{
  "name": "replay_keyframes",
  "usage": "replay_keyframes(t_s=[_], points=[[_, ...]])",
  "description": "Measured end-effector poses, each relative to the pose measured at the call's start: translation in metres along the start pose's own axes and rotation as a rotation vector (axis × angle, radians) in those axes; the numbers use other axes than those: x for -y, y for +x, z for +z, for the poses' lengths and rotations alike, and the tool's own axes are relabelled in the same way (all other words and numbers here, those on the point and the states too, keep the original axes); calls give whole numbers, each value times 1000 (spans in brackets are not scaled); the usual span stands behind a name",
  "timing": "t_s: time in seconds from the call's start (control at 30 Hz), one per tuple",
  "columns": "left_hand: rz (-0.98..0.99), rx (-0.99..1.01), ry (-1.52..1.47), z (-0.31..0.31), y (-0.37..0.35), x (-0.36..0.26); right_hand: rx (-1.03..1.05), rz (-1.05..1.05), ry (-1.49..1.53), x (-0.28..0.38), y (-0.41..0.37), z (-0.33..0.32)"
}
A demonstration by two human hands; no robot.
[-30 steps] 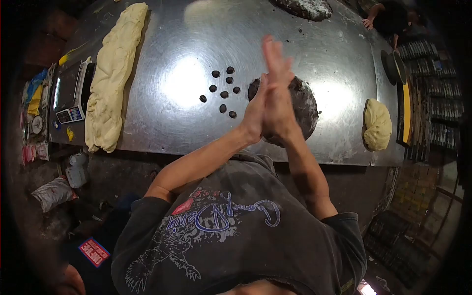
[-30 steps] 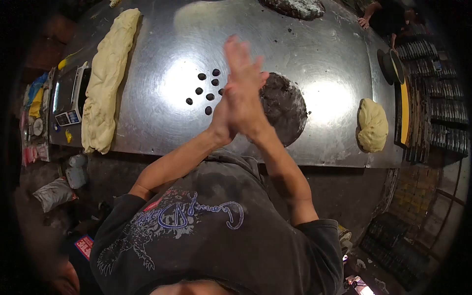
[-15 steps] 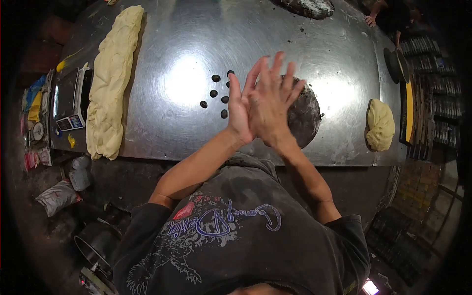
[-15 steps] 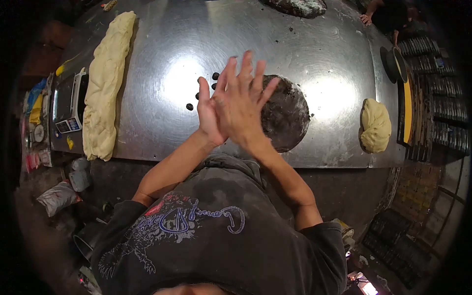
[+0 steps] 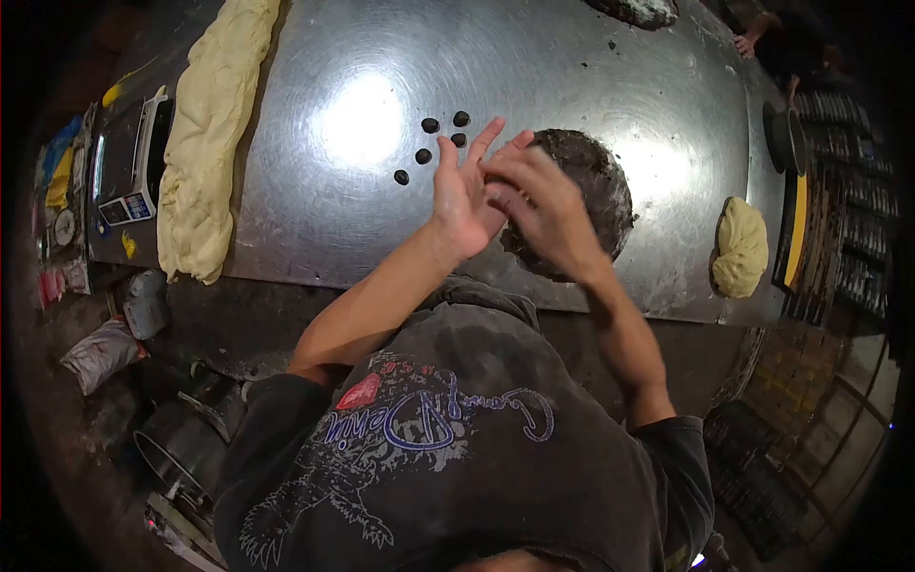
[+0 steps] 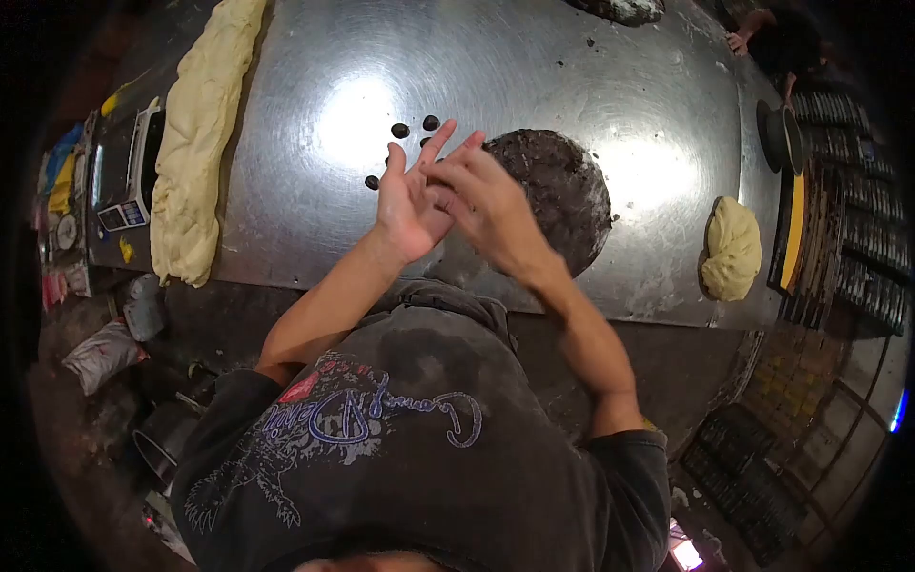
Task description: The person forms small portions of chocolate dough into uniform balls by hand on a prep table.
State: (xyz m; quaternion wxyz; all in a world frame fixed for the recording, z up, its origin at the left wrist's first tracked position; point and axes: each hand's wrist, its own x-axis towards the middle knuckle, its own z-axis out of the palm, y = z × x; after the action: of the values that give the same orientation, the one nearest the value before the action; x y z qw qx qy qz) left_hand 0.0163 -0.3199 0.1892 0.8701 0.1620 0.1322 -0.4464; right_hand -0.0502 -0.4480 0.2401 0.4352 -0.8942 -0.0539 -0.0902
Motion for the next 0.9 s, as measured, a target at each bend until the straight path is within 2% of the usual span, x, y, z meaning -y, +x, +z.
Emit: replay_keyframes(t_s=[0.03,0.13,0.17,0.2,0.3,0.33,0.37,0.4,0.43,0.47,0.53,0.57,0.63,0.67,0.7,0.73,0.77,0.8,0.83,0.9], points=[[-47,38,-2,-8,-2,0,-28,-40,-40,12,9,-17],[109,-84,154,-22,-11,-17,-234,-222,-63,58,33,-65],[169,-129,216,-32,-16,-29,-342,-360,-44,63,39,-75],[228,-197,185,-42,-22,-40,-522,-465,-48,60,44,-75],[411,-416,93,-82,-49,-80,-836,-542,123,12,38,-30],[473,-415,103,-97,-62,-92,-778,-365,-74,-17,21,-6],[533,-413,111,-108,-76,-101,-521,-120,-214,-38,4,18],[585,-450,120,-113,-88,-105,-407,18,-525,-55,-22,50],[642,-490,131,-115,-105,-109,-377,169,-354,-74,-51,81],[691,-539,147,-117,-120,-109,-381,188,-150,-87,-72,105],[764,-627,509,-104,-136,-95,-80,419,279,-61,-93,111],[795,-672,689,-94,-139,-84,-93,603,573,-56,-96,117],[880,-484,1252,-74,-132,-51,-79,955,1163,-54,-94,136],[895,-361,1578,-70,-129,-35,-40,918,1297,-63,-98,152],[938,-201,1637,-36,-133,-10,-18,734,1448,-58,-102,163],[890,-10,1563,-19,-132,7,21,543,1598,-49,-110,175],[915,228,1780,-35,-125,13,63,348,1752,-42,-106,188],[951,498,1939,-50,-119,19,307,745,1552,-26,-83,190],[968,649,2008,-56,-122,25,437,948,1448,-11,-71,193],[1137,714,1990,-75,-135,4,465,1027,1359,29,-63,184]])
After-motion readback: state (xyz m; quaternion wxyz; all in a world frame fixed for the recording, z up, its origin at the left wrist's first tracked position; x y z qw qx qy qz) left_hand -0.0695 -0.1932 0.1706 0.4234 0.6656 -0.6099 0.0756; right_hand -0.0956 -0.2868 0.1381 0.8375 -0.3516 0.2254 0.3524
